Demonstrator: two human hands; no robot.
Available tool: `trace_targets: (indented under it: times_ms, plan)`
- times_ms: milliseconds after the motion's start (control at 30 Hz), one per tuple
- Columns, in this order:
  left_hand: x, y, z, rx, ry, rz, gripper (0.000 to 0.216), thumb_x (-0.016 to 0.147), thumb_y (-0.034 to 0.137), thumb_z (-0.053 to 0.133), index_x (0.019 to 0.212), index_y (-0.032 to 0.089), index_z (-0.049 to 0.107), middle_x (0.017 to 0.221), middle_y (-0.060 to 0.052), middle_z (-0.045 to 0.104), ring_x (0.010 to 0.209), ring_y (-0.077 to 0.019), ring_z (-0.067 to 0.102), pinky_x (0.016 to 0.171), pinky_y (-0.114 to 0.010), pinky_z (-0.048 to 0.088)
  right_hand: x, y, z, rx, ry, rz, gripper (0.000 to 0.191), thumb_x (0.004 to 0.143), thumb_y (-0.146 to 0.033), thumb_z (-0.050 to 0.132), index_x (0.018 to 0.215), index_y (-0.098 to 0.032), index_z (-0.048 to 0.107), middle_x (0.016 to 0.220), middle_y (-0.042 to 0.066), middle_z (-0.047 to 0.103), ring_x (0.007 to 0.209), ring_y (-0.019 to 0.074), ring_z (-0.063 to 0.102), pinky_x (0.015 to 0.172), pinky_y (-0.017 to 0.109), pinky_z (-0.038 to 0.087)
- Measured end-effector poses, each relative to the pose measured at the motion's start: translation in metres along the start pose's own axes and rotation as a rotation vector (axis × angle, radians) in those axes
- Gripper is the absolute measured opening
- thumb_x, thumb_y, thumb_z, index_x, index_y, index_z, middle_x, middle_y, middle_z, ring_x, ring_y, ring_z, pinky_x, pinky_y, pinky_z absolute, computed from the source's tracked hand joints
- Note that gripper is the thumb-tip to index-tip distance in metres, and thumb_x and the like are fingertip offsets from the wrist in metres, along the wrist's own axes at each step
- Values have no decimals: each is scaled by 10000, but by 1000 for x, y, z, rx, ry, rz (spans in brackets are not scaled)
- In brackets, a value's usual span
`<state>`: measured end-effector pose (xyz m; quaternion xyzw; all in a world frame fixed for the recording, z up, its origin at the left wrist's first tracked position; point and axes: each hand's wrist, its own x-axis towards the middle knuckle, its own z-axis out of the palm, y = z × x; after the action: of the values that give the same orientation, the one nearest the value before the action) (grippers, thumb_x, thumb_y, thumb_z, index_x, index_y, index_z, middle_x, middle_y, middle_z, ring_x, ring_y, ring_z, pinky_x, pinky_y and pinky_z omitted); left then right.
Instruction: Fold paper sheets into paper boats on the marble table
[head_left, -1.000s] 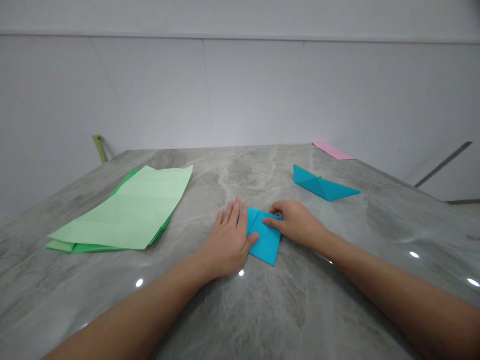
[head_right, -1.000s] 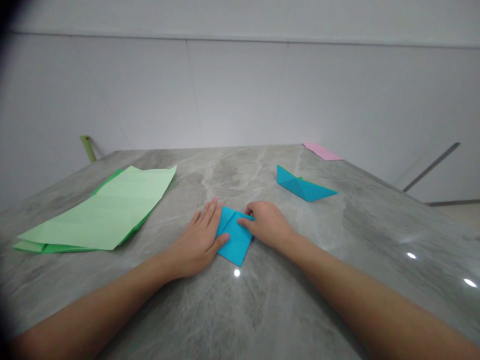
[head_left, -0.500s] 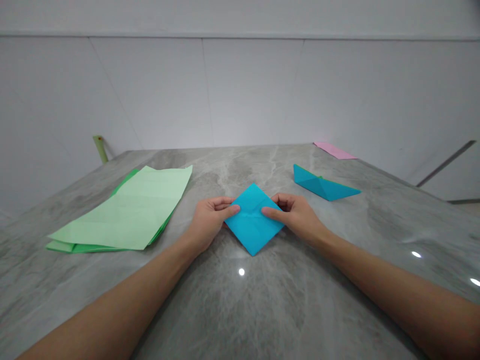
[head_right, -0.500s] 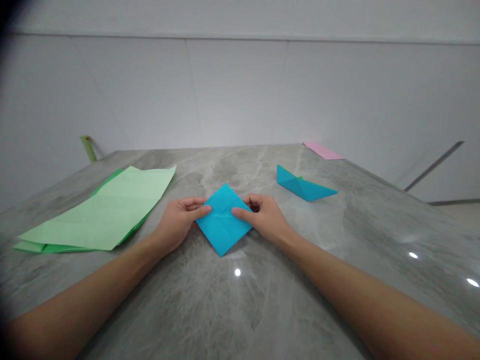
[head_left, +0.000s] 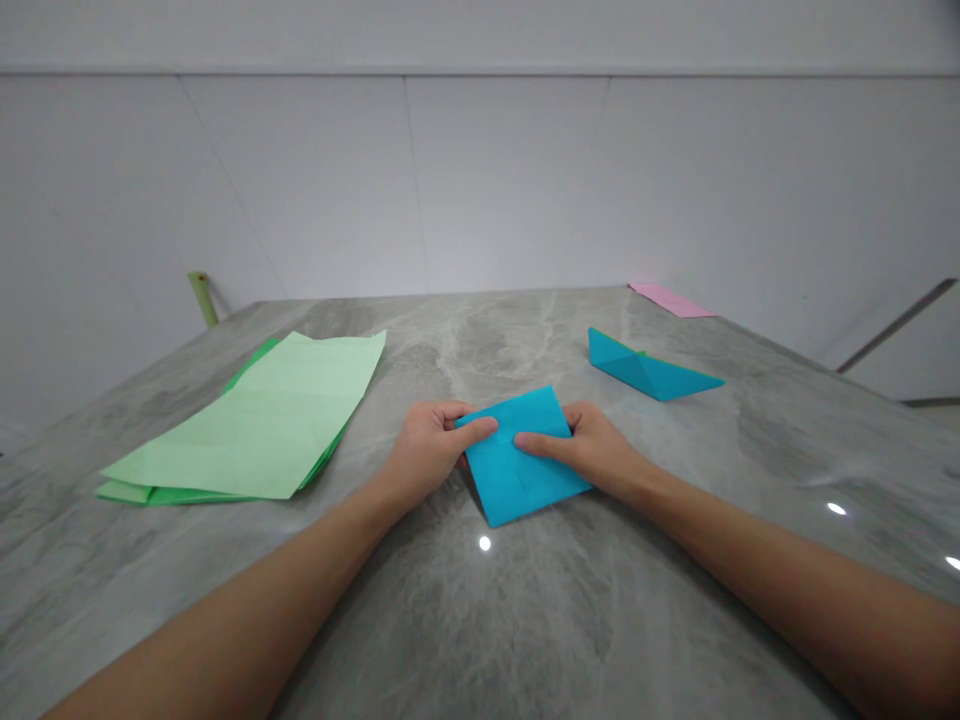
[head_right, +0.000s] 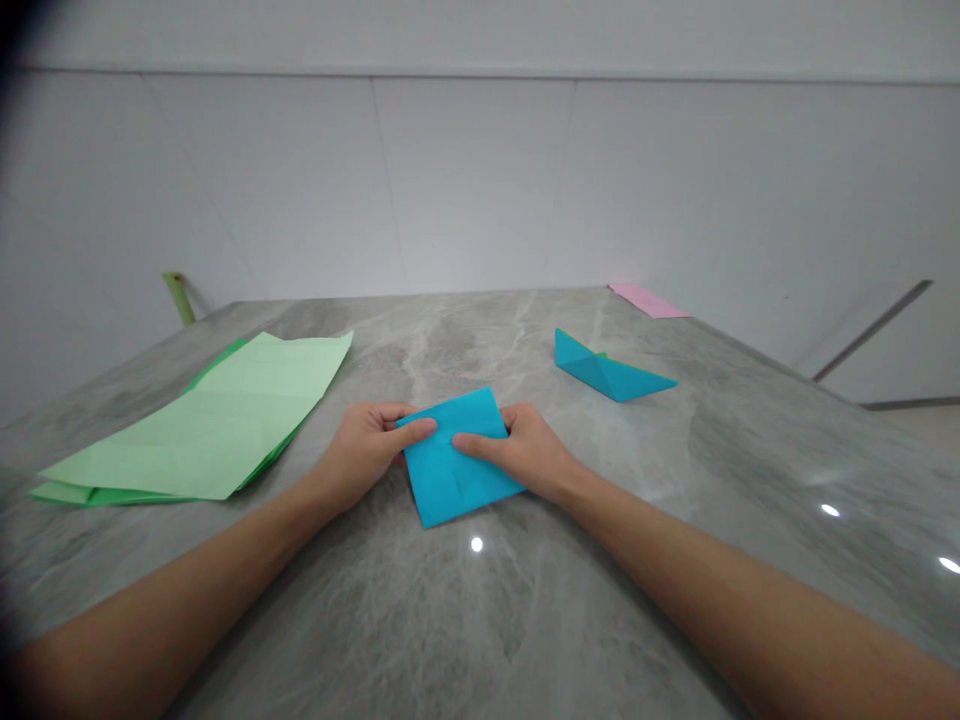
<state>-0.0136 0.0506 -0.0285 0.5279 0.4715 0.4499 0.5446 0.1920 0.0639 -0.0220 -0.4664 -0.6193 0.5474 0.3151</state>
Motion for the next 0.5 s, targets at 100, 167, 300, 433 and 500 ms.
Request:
trace_targets:
  times_ms: [100, 167, 300, 433, 500]
  plan:
    - [-2, 8, -1, 132, 17, 68, 261, 705, 384, 748, 692, 127, 705, 538, 15, 601, 478, -97, 509, 462, -205, 403, 1, -1, -2, -3, 3, -8, 412, 652, -517, 786, 563, -158, 604, 588, 14, 623, 518, 122, 524, 506, 260, 433]
    - [-3, 12, 0, 131, 31, 93, 242, 701, 365, 738, 661, 132, 687, 520, 27, 580, 466, -88, 488, 448, -196, 387, 2, 0, -4, 16, -10, -27, 458, 666, -554, 765, 532, -162, 569, 543, 0, 580, 482, 104, 476, 476, 248, 400]
    - [-5, 11, 4, 45, 41, 32, 306, 668, 408, 786, 630, 140, 643, 541, 12, 603, 491, -112, 542, 475, -216, 441, 4, 3, -5, 85, -7, -42, 485, 675, -609, 737, 548, -167, 583, 537, 3, 569, 484, 114, 483, 481, 259, 413]
    - [-5, -1, 9, -194, -39, -66, 384, 689, 502, 776, 793, 143, 686, 709, -35, 683, 604, -154, 617, 573, -277, 513, 3, 5, -2, 158, 5, -38, 482, 672, -603, 746, 552, -170, 574, 541, 1, 572, 483, 117, 491, 478, 260, 421]
    - [-4, -5, 9, -184, -27, -52, 399, 698, 523, 763, 746, 137, 675, 672, -28, 658, 572, -137, 582, 558, -265, 494, 3, 5, -1, 162, -11, -28, 494, 670, -594, 753, 532, -169, 544, 536, -2, 559, 477, 109, 474, 470, 254, 407]
